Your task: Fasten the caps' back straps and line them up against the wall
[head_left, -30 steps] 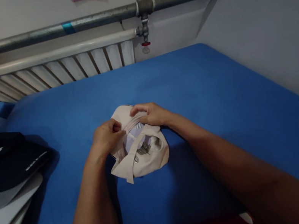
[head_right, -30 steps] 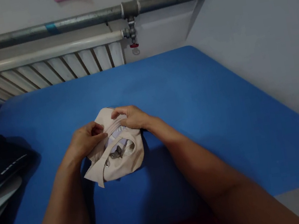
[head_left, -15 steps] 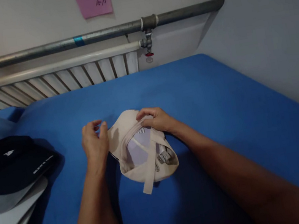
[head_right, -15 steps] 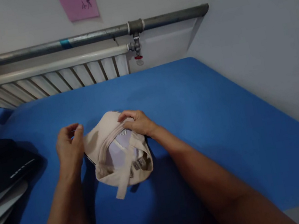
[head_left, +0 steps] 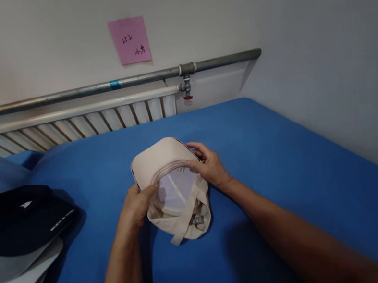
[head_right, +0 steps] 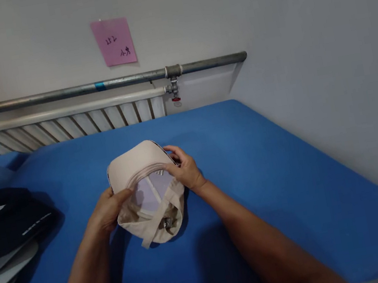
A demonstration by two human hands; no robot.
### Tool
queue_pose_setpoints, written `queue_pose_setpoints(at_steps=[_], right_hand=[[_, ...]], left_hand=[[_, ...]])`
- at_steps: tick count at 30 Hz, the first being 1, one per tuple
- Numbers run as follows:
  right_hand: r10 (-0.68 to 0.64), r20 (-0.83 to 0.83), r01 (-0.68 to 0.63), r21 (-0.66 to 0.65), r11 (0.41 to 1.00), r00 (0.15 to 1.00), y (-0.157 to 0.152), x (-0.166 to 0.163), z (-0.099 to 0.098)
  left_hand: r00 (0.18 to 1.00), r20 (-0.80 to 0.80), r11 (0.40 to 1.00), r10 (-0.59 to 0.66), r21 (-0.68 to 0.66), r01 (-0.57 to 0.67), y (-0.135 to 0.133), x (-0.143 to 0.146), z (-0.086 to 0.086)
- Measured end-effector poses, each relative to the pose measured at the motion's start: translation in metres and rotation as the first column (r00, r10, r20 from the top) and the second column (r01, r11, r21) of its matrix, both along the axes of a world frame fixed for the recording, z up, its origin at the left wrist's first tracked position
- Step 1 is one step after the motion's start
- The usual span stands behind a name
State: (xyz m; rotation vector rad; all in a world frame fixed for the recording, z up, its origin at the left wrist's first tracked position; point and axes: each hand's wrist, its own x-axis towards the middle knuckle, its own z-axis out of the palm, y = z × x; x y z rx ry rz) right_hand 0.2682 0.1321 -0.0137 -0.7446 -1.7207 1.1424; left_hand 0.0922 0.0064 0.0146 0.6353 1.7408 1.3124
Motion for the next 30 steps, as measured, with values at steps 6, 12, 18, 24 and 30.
queue_pose_setpoints(at_steps=[6,12,18,24,30], right_hand=[[-0.102,0.147,0.082,0.136,0.987,0.984,-0.011,0.014,0.006],[-0.327,0.354,0.242,0.264,0.934,0.876,-0.017,0.016,0.009],[-0.268,0.160,0.212,0.299,0.930,0.950,-0.013,0.018,0.009],[0.027,0.229,-0.129,0.443,0.887,0.973,-0.040,0.032,0.033],[0.433,0.469,-0.596,0.286,0.750,0.770,-0.070,0.030,0.044]], left_hand=[[0.921,-0.379,0.991,-0.086,0.065,0.119,-0.006,0.005,0.008],[0.901,-0.406,0.976,-0.154,0.081,0.204,-0.012,0.008,0.019],[0.954,-0.277,0.986,-0.118,0.077,0.145,-0.007,0.000,0.007],[0.993,-0.080,0.995,-0.088,0.032,0.091,-0.001,-0.004,-0.004],[0.856,-0.515,0.999,0.034,0.049,-0.009,0.000,-0.012,-0.004]])
